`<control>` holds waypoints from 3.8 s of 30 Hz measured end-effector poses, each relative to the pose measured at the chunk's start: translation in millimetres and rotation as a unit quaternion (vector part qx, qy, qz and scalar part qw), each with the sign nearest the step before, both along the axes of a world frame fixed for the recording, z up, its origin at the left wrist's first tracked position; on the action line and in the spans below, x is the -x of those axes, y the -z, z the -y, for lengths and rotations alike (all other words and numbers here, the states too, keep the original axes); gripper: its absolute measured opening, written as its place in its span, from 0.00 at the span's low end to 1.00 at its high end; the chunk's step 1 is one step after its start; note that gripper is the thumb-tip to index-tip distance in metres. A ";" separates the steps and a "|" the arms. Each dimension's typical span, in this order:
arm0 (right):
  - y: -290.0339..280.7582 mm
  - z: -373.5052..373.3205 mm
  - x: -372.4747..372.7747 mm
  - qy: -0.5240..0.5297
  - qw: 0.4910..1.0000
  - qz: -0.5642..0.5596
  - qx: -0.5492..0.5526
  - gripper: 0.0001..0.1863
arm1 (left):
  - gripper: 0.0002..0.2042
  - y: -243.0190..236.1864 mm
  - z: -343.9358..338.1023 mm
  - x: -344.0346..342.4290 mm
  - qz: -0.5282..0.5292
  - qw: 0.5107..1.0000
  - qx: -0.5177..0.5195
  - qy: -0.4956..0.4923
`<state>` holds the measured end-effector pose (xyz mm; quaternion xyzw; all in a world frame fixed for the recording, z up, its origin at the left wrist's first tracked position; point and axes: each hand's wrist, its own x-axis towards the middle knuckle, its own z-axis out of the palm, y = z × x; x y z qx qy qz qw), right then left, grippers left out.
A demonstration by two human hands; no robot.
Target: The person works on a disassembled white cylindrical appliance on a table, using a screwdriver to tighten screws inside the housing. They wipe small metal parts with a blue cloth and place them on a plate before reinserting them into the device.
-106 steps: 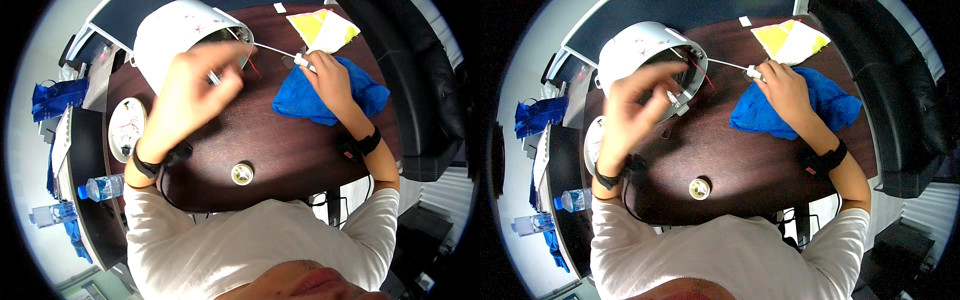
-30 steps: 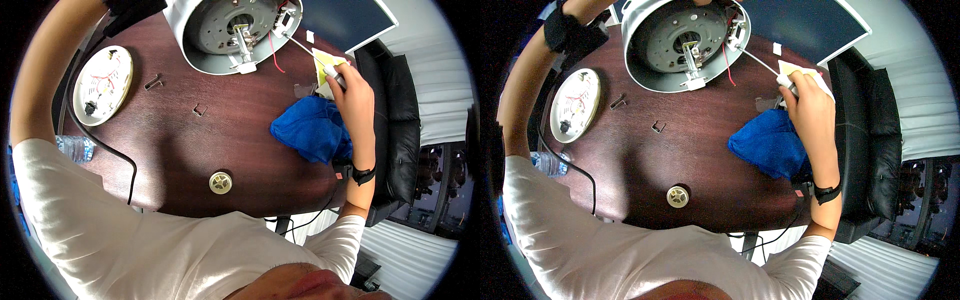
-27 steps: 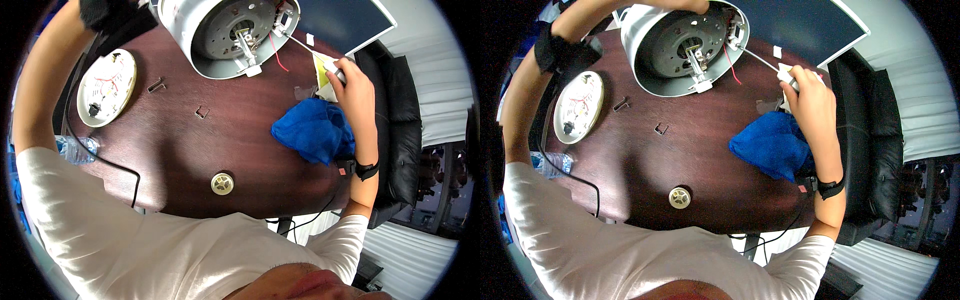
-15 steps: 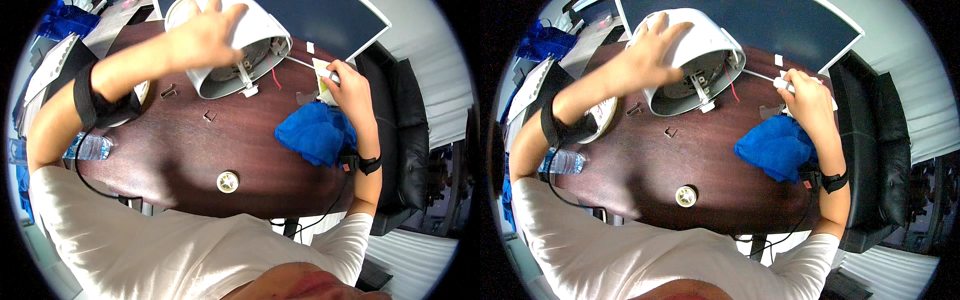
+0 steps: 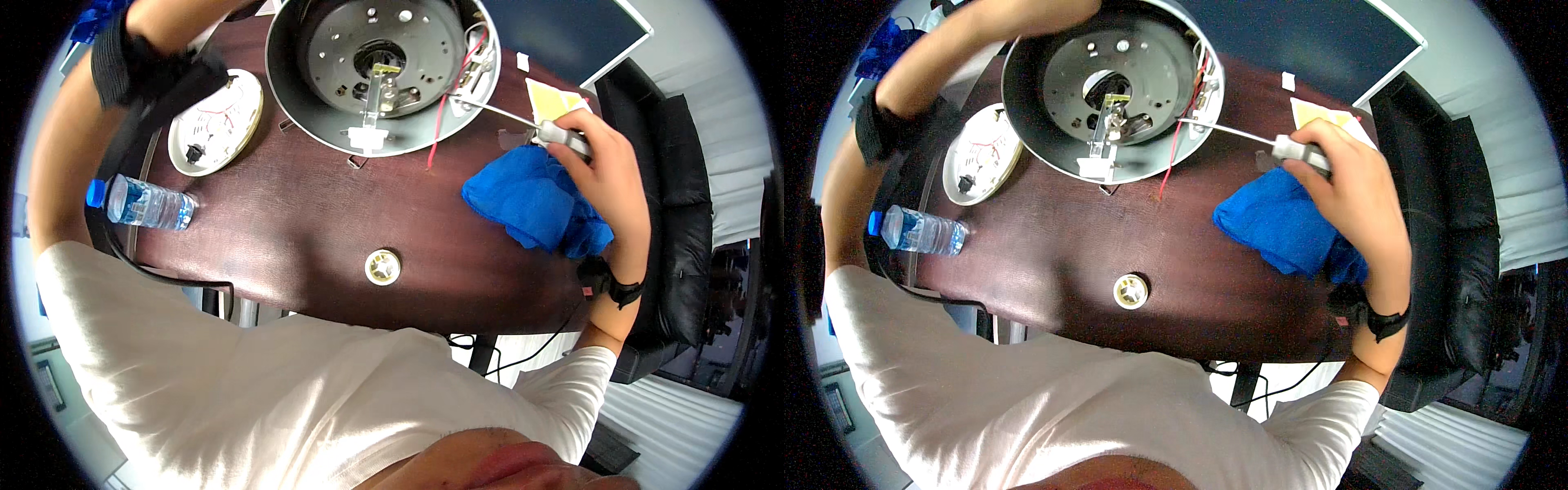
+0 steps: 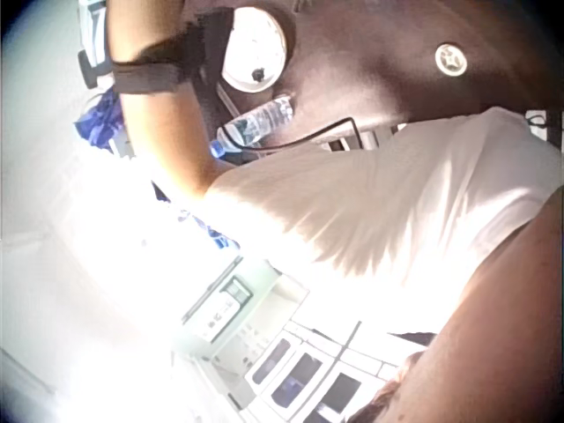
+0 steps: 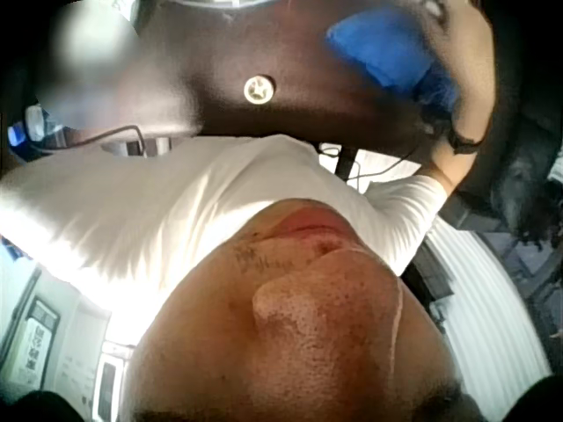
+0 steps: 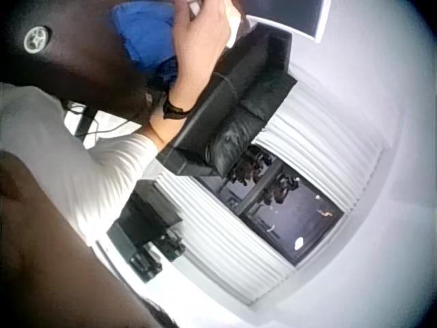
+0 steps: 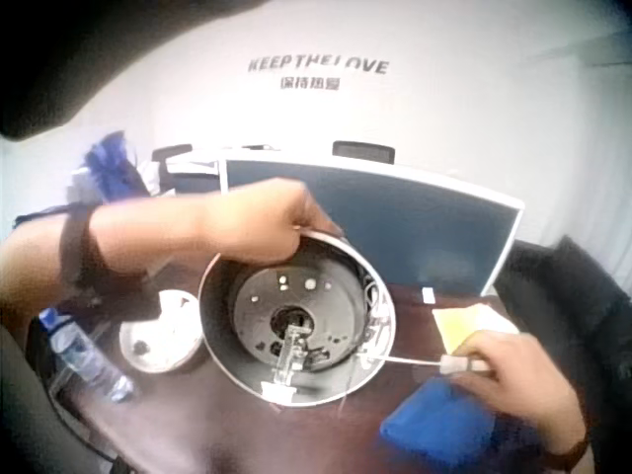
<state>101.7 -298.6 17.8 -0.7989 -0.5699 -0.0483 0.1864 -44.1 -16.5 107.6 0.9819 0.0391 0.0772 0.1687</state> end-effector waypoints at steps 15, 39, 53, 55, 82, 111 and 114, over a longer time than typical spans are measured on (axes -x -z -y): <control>-13.3 28.4 -20.5 -0.011 0.970 -0.241 -0.036 0.11 | 0.20 18.5 -9.1 -51.0 -0.195 0.957 0.210 0.033; -81.5 31.6 14.7 -0.010 0.982 -0.026 0.189 0.16 | 0.15 46.3 -2.5 -30.1 -0.031 0.977 0.152 0.144; -100.1 6.9 15.4 -0.011 0.968 -0.012 0.250 0.16 | 0.17 50.9 -10.1 -25.4 0.001 0.989 0.096 0.110; -102.5 4.6 15.2 -0.013 0.967 -0.013 0.253 0.15 | 0.17 51.3 -11.4 -25.1 0.011 0.990 0.091 0.106; -120.5 -17.9 0.1 -0.092 0.948 0.017 0.305 0.17 | 0.17 43.8 -11.7 -14.3 0.003 0.985 0.095 0.145; -109.8 -18.7 47.9 -0.013 0.933 0.160 0.323 0.17 | 0.17 45.0 0.4 -14.5 0.016 0.998 0.039 0.041; -112.7 -21.0 46.8 -0.023 0.933 0.176 0.312 0.17 | 0.17 46.8 0.1 -18.2 0.038 0.998 0.017 0.052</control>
